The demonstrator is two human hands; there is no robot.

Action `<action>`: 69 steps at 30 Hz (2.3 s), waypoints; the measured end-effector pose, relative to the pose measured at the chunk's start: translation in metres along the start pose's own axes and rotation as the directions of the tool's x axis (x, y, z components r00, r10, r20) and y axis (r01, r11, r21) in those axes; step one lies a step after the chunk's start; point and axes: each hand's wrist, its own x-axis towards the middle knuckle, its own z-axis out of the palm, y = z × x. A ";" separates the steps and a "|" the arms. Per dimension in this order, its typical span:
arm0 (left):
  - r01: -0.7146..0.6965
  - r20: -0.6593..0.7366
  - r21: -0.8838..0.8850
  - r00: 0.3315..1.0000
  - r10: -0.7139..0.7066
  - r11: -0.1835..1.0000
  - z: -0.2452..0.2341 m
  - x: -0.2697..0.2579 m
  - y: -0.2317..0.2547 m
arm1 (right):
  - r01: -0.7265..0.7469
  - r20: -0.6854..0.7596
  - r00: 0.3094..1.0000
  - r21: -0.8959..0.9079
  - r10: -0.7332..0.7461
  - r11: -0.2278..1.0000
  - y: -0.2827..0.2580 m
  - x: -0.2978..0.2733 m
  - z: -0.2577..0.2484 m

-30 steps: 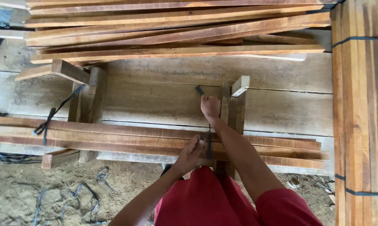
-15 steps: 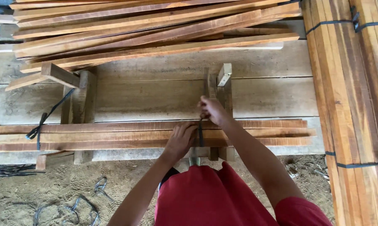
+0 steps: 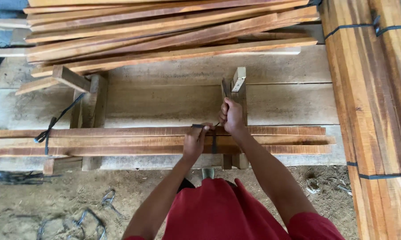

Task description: Bundling several thin wooden planks together using flexible black strips.

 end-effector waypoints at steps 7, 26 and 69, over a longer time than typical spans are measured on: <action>0.258 0.019 -0.767 0.924 -0.381 0.588 0.047 -0.009 0.003 | -0.092 0.070 0.994 0.062 0.088 0.994 0.005 0.014 -0.005; 0.236 0.229 -0.386 0.961 -0.155 0.892 0.037 -0.011 -0.008 | 0.355 0.676 0.545 -0.722 -0.495 -0.594 0.128 0.131 -0.030; 0.166 0.192 -0.420 0.977 -0.092 0.892 0.035 0.006 -0.005 | 0.388 0.702 0.490 -0.707 -0.518 -0.591 0.134 0.136 -0.019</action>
